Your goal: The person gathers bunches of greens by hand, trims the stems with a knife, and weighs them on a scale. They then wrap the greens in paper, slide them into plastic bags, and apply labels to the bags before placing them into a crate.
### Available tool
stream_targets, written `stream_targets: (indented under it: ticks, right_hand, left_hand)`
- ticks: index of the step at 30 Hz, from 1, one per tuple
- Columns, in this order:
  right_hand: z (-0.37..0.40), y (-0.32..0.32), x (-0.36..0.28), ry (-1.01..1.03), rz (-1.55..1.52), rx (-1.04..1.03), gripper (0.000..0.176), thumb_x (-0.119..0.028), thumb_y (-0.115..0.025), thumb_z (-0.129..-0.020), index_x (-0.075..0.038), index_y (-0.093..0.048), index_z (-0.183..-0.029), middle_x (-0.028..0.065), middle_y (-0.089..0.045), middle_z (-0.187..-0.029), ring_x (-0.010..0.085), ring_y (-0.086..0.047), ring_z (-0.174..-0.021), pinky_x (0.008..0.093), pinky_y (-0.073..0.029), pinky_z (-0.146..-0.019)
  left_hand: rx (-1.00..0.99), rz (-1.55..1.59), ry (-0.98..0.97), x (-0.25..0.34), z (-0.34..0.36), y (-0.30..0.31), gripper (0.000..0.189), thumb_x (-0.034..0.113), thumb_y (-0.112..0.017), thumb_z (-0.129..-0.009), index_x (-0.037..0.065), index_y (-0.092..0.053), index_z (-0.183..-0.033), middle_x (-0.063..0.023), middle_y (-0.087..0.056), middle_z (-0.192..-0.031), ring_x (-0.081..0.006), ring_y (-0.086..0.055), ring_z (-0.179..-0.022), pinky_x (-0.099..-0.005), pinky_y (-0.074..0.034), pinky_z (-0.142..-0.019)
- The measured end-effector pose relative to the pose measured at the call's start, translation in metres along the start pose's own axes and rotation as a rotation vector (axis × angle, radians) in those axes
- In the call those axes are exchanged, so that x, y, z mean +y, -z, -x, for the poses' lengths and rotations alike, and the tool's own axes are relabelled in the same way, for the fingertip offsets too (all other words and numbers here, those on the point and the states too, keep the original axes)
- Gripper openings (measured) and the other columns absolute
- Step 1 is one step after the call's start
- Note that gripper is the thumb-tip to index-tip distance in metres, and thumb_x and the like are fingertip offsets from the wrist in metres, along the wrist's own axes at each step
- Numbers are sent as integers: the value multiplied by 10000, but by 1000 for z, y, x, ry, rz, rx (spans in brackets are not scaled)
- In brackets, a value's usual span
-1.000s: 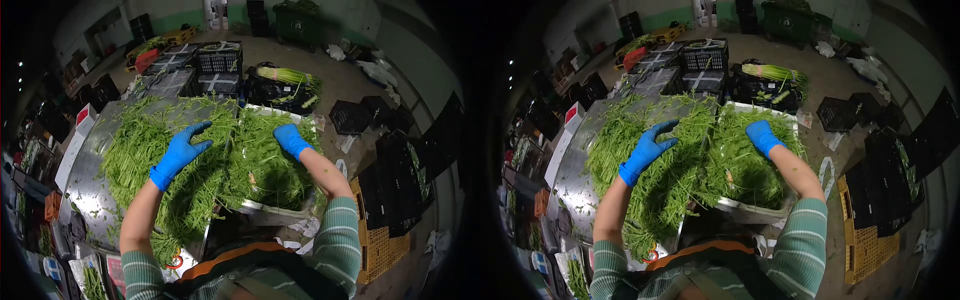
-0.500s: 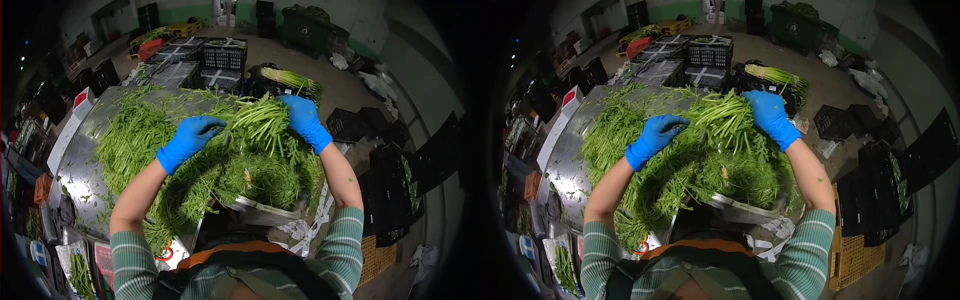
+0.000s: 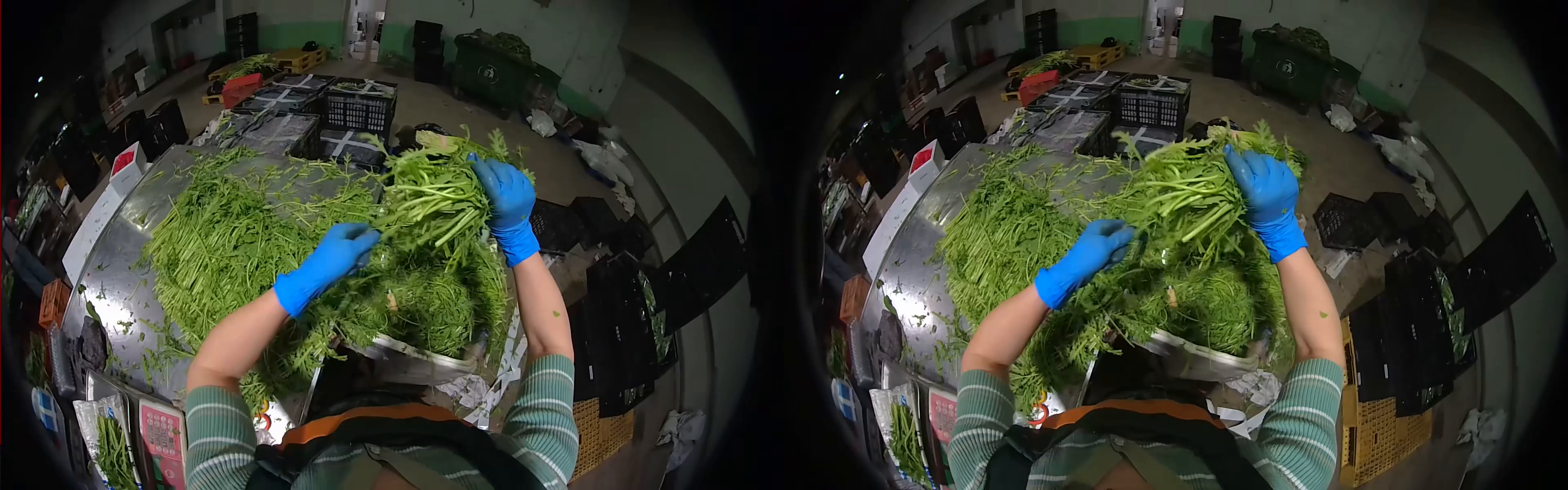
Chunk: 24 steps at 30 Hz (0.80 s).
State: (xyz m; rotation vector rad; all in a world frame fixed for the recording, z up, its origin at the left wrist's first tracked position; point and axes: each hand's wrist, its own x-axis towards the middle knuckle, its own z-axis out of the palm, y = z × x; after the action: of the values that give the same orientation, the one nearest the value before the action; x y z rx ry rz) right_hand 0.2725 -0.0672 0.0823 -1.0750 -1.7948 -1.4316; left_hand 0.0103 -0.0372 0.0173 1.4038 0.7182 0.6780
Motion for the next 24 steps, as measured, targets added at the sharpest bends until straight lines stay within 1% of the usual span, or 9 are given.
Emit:
stream_targets:
  ticks: [3, 5, 9, 10, 15, 18, 20, 22, 24]
  right_hand:
    - [3, 11, 5, 185, 11, -44, 404, -76, -563, -621, -151, -537, -1018, 29, -535, -783, 171, -513, -641, 284, -408, -501]
    - [-2, 11, -7, 272, -25, -99, 402, -84, -561, -612, -140, -535, -1009, 20, -514, -766, 160, -501, -637, 271, -412, -531]
    - [-15, 9, -28, 316, -122, -70, 394, -82, -558, -612, -128, -537, -1004, 18, -514, -772, 152, -493, -629, 271, -411, -543]
    - [-16, 9, -28, 309, -136, -67, 395, -81, -558, -613, -127, -538, -1004, 18, -515, -775, 151, -492, -628, 272, -409, -541]
    - [2, 19, -6, 290, -48, -115, 414, -71, -557, -611, -126, -536, -1021, 23, -525, -768, 165, -498, -633, 277, -417, -535]
    - [2, 28, 2, 240, -60, -88, 423, -69, -557, -611, -128, -533, -1030, 25, -531, -781, 170, -504, -644, 281, -422, -540]
    - [-2, 30, 2, 259, -75, -88, 428, -74, -560, -611, -133, -532, -1034, 28, -532, -788, 176, -507, -650, 283, -429, -552]
    - [-7, 28, -9, 285, -120, -77, 426, -72, -567, -611, -142, -535, -1029, 33, -536, -802, 181, -518, -668, 290, -440, -568]
    - [-12, 21, -22, 291, -184, -22, 424, -69, -570, -610, -146, -537, -1026, 34, -538, -808, 182, -522, -676, 292, -442, -572]
  left_hand:
    - [173, -90, -144, 17, 7, 30, 323, 239, -523, -822, -18, -514, -1018, -36, -526, -638, -90, -483, -536, -205, -404, -507]
    - [322, -429, -663, 37, -5, 10, 432, 331, -599, -753, 47, -511, -1068, -100, -583, -821, -170, -563, -726, -285, -450, -651]
    - [292, -857, -618, 43, -13, -28, 349, 295, -625, -707, 112, -566, -999, -111, -591, -895, -269, -580, -750, -333, -463, -660]
    - [271, -721, -651, 44, -9, -29, 261, 204, -600, -719, 114, -583, -964, -115, -593, -854, -276, -576, -729, -334, -465, -635]
    - [319, -934, -806, 14, -5, 27, 237, 64, -571, -728, 122, -599, -956, -108, -588, -771, -223, -575, -651, -298, -460, -591]
    - [287, -1294, -539, 1, -11, 60, 234, 94, -601, -715, 115, -597, -948, -99, -585, -842, -231, -581, -712, -315, -470, -630]
    - [308, -1190, -453, 13, -11, 69, 363, 178, -611, -704, 178, -548, -1061, -124, -520, -1087, -268, -522, -971, -340, -443, -782]
    - [241, -973, -832, 48, -4, 31, 512, 165, -609, -695, 216, -453, -1180, -127, -428, -1210, -244, -455, -1084, -322, -387, -885]
    - [22, -952, -967, 66, 0, 3, 599, 115, -576, -702, 227, -361, -1250, -122, -408, -1235, -247, -442, -1101, -315, -344, -936]
